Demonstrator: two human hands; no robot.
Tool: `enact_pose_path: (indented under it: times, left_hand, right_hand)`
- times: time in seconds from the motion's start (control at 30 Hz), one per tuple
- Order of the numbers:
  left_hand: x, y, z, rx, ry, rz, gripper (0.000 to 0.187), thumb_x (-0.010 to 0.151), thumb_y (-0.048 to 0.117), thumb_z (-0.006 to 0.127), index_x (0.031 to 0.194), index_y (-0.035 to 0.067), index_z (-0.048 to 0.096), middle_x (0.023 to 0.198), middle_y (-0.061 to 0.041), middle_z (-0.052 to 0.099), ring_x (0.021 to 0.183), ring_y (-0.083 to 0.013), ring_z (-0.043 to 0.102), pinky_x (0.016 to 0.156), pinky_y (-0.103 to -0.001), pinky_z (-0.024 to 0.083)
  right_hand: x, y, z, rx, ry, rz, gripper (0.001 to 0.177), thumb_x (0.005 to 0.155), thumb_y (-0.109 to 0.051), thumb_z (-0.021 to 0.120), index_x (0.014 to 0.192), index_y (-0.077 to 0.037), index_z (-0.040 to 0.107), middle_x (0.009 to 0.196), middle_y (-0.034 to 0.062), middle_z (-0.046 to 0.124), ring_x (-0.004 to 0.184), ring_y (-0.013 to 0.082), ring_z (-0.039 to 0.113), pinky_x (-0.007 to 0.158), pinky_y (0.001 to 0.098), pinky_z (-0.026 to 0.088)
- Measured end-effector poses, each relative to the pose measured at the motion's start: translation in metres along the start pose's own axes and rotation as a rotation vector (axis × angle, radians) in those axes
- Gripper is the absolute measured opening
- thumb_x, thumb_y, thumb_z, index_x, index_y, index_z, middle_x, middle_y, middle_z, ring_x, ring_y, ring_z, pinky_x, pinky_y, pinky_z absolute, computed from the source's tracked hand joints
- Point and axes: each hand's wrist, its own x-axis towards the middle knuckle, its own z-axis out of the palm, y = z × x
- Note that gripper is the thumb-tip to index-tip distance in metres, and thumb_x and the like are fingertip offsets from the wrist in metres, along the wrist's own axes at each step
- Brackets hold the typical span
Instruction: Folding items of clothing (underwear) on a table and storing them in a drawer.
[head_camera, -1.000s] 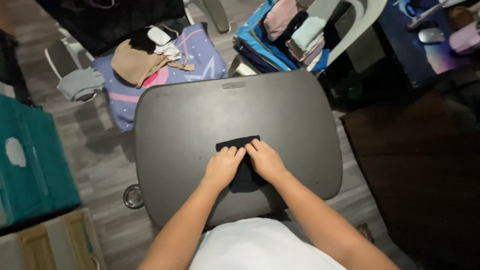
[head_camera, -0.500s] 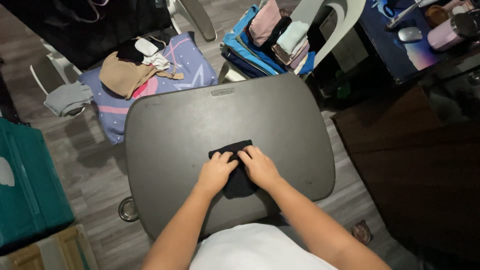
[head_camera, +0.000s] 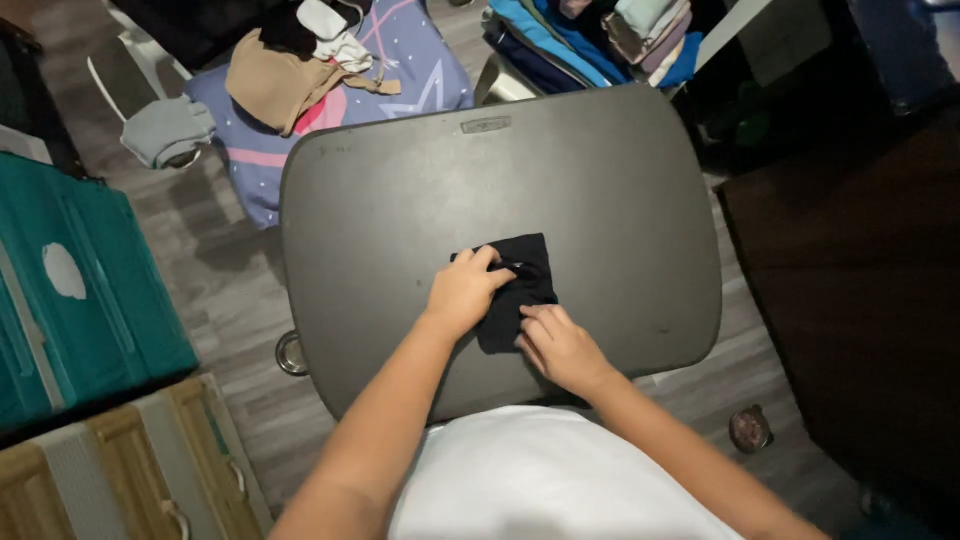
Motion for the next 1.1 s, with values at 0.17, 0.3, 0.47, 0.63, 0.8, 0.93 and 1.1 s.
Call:
enact_pose_path:
  times: [0.17,0.3,0.47,0.63,0.8,0.93,1.1]
  left_hand:
    - [-0.001,0.002,-0.002,-0.026,-0.005,-0.021,0.028,0.085,0.015,0.064,0.105,0.027,0.080,0.112,-0.001,0.065,0.102,-0.0266,0.064,0.082,-0.041,0.056]
    - [-0.005,-0.002,0.002,-0.001,-0.004,0.013,0.029,0.084,0.018,0.063,0.105,0.028,0.080,0.113,0.000,0.064,0.103,-0.0259,0.062,0.084,-0.041,0.055]
    - [-0.002,-0.006,0.002,-0.023,-0.019,0.019,0.028,0.085,0.019,0.064,0.105,0.030,0.080,0.113,0.000,0.064,0.104,-0.0254,0.061,0.085,-0.041,0.054]
    - [0.002,-0.004,-0.005,-0.040,-0.045,0.011,0.029,0.082,0.020,0.064,0.104,0.030,0.080,0.111,0.000,0.063,0.104,-0.0259,0.061,0.083,-0.042,0.054]
    - [0.003,-0.012,0.011,-0.021,-0.086,-0.036,0.020,0.086,0.016,0.063,0.100,0.020,0.077,0.113,-0.001,0.063,0.105,-0.0261,0.062,0.082,-0.042,0.055]
    - [0.001,-0.008,0.007,-0.024,-0.066,-0.065,0.020,0.090,0.017,0.063,0.105,0.014,0.074,0.116,0.000,0.064,0.105,-0.0260,0.063,0.084,-0.042,0.055]
    - [-0.005,0.003,0.006,-0.043,0.027,-0.071,0.035,0.086,0.011,0.061,0.119,0.016,0.072,0.124,-0.001,0.062,0.105,-0.0261,0.063,0.080,-0.041,0.056]
  right_hand:
    - [0.026,-0.027,-0.043,-0.083,-0.019,-0.229,0.047,0.071,-0.020,0.073,0.117,-0.009,0.069,0.124,0.0151,0.063,0.108,0.0340,0.057,0.083,0.0430,0.055]
    - [0.022,-0.007,-0.020,-0.078,-0.205,-0.148,0.030,0.084,-0.005,0.068,0.114,-0.004,0.064,0.124,0.0105,0.064,0.113,0.0318,0.060,0.086,0.0381,0.055]
    - [0.060,-0.031,-0.061,0.142,-0.192,0.008,0.027,0.084,-0.009,0.072,0.109,-0.003,0.064,0.107,0.0126,0.063,0.102,0.0331,0.059,0.086,0.0427,0.052]
    - [0.085,-0.028,-0.074,0.120,-0.235,-0.171,0.029,0.077,0.003,0.067,0.105,-0.003,0.067,0.107,0.0129,0.065,0.101,0.0339,0.062,0.082,0.0407,0.054]
    - [0.098,-0.020,-0.065,0.260,0.019,-0.025,0.036,0.078,0.005,0.065,0.110,-0.007,0.072,0.105,0.0081,0.068,0.092,0.0283,0.068,0.077,0.0384,0.057]
    - [0.097,-0.009,-0.040,0.155,0.075,0.124,0.024,0.082,-0.002,0.073,0.105,-0.009,0.070,0.098,0.0076,0.069,0.088,0.0295,0.066,0.077,0.0423,0.054]
    - [0.085,0.012,-0.006,0.067,0.254,0.148,0.024,0.082,-0.007,0.079,0.102,-0.008,0.066,0.094,0.0113,0.065,0.090,0.0340,0.064,0.082,0.0453,0.051]
